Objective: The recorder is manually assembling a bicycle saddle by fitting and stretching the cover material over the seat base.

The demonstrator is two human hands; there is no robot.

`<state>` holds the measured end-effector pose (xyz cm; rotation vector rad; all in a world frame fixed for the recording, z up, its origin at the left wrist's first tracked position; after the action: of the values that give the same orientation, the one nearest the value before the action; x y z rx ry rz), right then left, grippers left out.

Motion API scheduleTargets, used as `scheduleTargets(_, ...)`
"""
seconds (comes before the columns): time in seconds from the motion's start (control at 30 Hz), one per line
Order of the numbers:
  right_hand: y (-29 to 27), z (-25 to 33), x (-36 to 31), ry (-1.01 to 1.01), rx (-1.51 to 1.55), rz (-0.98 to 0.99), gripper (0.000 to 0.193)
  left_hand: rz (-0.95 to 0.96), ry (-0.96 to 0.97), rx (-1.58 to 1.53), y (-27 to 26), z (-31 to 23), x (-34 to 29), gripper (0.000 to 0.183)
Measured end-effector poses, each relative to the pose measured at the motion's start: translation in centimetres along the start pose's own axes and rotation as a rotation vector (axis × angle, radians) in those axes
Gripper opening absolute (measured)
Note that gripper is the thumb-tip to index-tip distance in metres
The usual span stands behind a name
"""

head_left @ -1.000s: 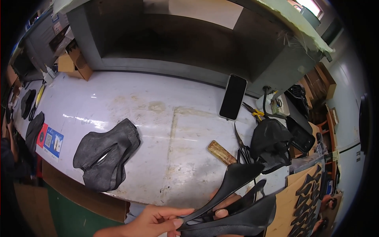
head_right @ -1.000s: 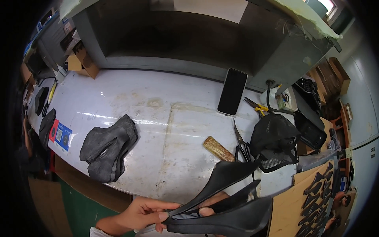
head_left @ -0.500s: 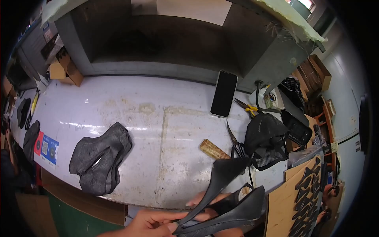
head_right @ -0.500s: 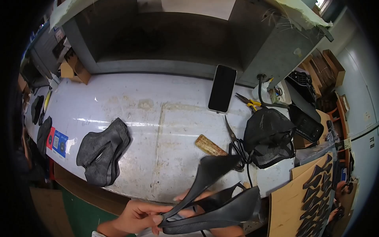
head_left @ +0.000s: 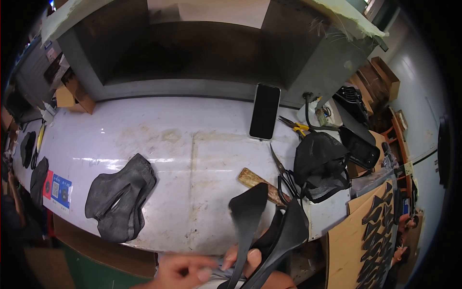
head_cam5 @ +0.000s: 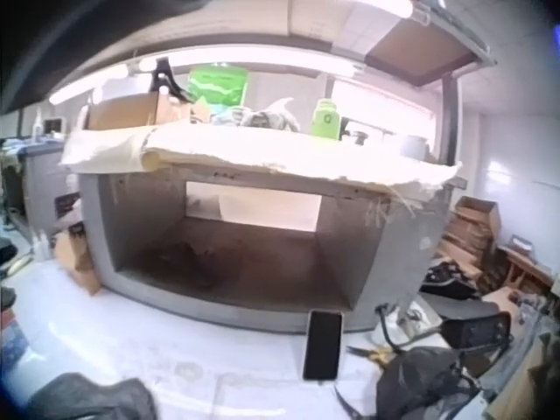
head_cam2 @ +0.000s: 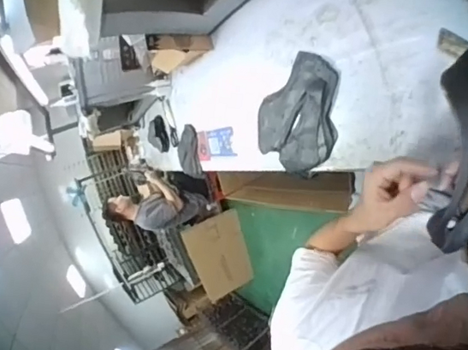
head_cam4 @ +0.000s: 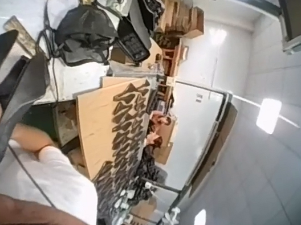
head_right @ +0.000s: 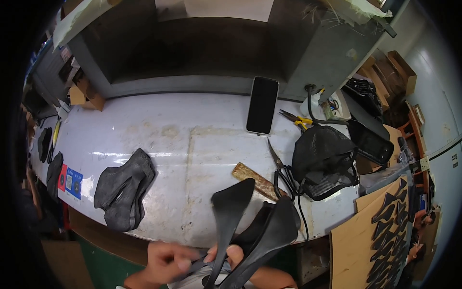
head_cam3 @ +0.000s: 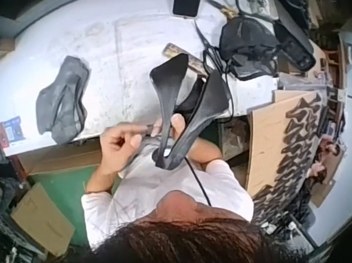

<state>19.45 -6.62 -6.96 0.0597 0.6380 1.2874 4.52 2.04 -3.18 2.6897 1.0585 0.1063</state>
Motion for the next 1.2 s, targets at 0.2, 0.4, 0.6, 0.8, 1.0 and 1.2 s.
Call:
scheduleTargets(0.2,3.8,1.9,0.7,0.043,-0.087,0.238,0.042,-0.242,-0.220,-0.647,2.3,1.1,3.9,0.080)
scheduleTargets(0.4,4.7,2.3,2.9,0.014,-0.009,0.241,0.037,-0.254,-0.102,-0.642,2.4,1.7,4.2,0.075)
scheduleTargets(0.6,2.6,2.3,2.6,-0.030,0.060,0.191,0.032,-0.243,-0.024,-0.526,2.2,2.1,3.8,0.068)
scheduleTargets(0.8,5.7,1.4,4.5,-0.079,0.115,0.131,0.027,-0.227,0.023,-0.538,2.9,2.8,3.9,0.064)
scheduleTargets(1.0,5.2,0.7,4.7,-0.116,0.165,0.090,0.024,-0.290,0.103,-0.341,2.9,2.6,3.4,0.067)
scheduleTargets(1.2,0.8,1.5,3.7,-0.167,0.224,0.082,0.021,-0.280,0.052,-0.377,2.2,0.5,3.0,0.065)
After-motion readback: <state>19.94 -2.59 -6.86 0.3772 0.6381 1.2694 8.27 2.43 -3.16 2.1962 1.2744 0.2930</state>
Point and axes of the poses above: each hand's wrist, its own x-axis towards the middle knuckle, its own y-axis out of the palm, z = x × y, the point moved 7 cm from there along x, towards the middle knuckle, and after that the axes turned 11 degrees about -x, right-handed, at the moved point
